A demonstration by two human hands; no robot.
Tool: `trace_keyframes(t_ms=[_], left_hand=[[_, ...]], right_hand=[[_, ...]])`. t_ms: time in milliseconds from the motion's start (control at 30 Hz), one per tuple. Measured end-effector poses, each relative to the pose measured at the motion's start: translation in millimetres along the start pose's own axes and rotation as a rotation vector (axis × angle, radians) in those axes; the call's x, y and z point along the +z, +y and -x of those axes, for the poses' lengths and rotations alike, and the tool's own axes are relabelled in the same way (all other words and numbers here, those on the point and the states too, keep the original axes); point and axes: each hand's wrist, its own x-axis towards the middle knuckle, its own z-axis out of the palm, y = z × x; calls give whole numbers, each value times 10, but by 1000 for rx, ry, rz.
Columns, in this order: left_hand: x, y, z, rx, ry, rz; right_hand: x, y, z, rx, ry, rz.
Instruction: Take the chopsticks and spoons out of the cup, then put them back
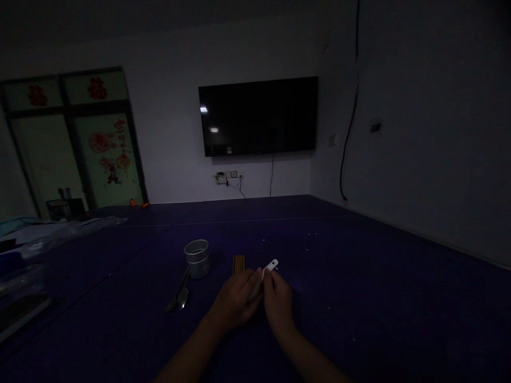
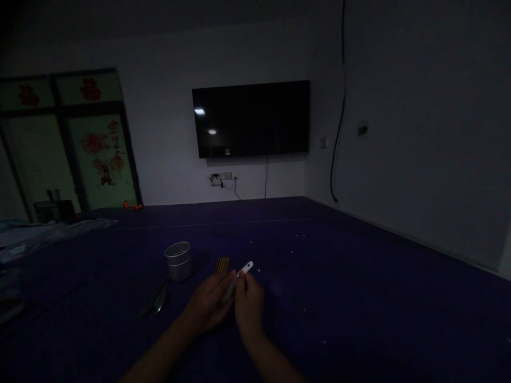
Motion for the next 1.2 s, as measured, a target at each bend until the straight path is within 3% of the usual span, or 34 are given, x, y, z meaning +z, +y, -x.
trace_keyframes(t_ms=[333, 767, 1000, 1100, 1200], left_hand=[[86, -55, 65, -84, -147, 140], [210, -106, 129, -295, -103, 300], [30, -145, 80, -304, -144, 49], [-18, -151, 57, -450, -158, -80], [-39, -138, 22, -644, -286, -182]], right_hand=[[-18, 248, -163, 158, 73, -123], [83, 130, -36, 88, -268, -343], [44, 268, -117, 101, -148, -212], [25, 321, -138, 82, -161, -153], [30, 366, -139, 97, -165, -105]])
